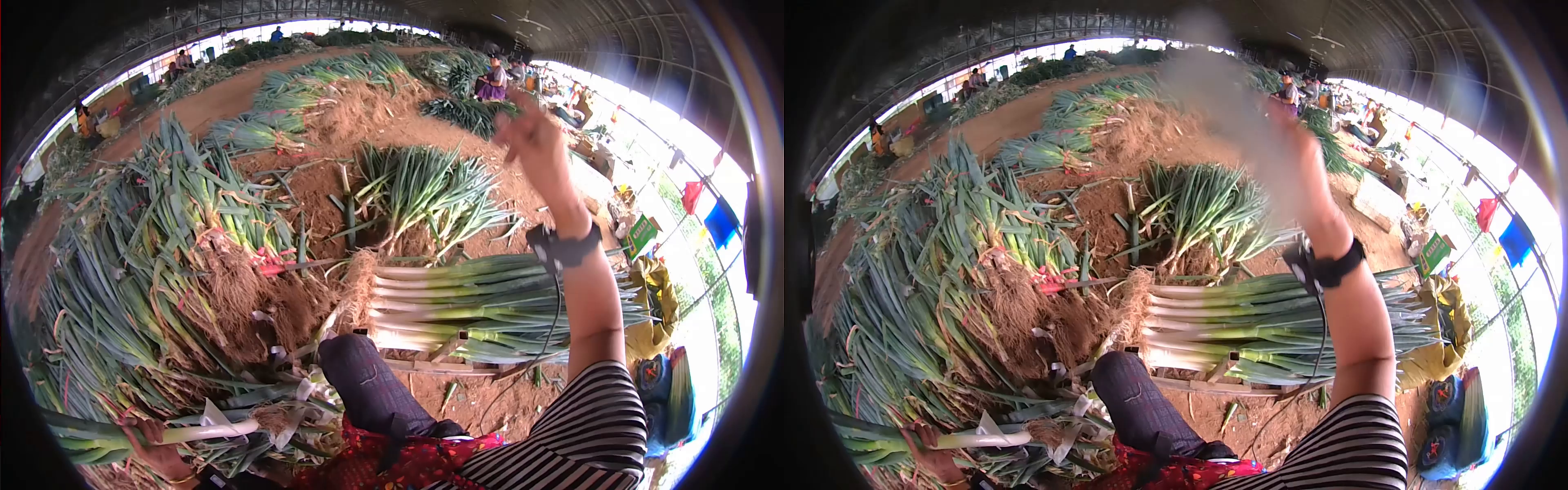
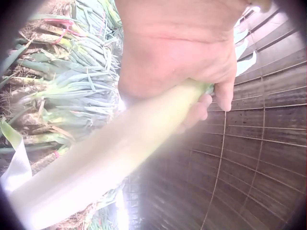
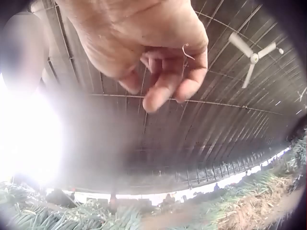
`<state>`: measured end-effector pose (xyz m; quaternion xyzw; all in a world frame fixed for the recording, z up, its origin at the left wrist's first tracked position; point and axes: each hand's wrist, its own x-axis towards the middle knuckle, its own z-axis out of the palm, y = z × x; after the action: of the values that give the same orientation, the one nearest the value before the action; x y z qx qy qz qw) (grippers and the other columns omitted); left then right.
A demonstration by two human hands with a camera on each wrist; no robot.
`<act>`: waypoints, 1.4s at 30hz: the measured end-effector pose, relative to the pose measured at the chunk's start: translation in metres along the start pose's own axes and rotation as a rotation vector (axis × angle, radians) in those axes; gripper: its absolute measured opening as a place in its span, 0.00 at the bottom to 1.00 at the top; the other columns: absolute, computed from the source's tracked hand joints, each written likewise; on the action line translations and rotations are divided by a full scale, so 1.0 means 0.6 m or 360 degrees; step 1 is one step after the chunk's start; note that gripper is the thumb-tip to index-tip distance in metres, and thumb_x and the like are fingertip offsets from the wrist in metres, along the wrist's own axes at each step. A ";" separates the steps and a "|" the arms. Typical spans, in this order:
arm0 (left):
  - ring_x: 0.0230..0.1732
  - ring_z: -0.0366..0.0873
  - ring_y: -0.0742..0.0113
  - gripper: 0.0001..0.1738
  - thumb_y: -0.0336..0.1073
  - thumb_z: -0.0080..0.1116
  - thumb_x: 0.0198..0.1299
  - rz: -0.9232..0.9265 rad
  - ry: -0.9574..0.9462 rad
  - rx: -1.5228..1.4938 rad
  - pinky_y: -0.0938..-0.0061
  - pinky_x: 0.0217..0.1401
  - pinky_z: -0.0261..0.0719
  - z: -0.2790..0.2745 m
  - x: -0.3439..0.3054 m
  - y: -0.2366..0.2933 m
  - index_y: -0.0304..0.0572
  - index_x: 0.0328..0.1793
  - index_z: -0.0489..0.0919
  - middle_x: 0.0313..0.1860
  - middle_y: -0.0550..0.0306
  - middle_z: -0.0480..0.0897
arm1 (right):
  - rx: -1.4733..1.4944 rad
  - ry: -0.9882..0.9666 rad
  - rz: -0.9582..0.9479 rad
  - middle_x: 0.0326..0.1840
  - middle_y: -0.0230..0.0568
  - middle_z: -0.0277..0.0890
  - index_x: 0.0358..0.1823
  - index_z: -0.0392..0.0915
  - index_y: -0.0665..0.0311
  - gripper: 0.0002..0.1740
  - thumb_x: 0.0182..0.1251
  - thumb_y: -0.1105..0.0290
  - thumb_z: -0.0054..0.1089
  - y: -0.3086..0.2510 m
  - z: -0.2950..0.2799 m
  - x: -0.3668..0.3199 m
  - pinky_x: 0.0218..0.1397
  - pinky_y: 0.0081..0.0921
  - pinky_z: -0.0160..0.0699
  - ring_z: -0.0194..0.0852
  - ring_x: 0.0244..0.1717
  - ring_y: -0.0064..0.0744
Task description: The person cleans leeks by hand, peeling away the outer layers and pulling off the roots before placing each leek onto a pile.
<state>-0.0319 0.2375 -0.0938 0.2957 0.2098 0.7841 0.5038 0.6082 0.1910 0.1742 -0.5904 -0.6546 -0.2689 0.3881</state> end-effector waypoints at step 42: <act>0.32 0.79 0.66 0.39 0.26 0.60 0.55 0.0777 0.0160 0.1089 0.70 0.39 0.82 0.066 -0.078 0.104 0.32 0.70 0.52 0.40 0.51 0.78 | 0.2141 -0.1184 -0.0092 0.29 0.58 0.73 0.39 0.75 0.69 0.16 0.67 0.61 0.48 -0.557 0.343 -0.330 0.35 0.43 0.70 0.71 0.31 0.58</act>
<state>-0.0318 0.1707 -0.0375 0.4483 0.4062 0.7789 0.1652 0.2410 0.1931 -0.0680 -0.2615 -0.7798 0.3935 0.4108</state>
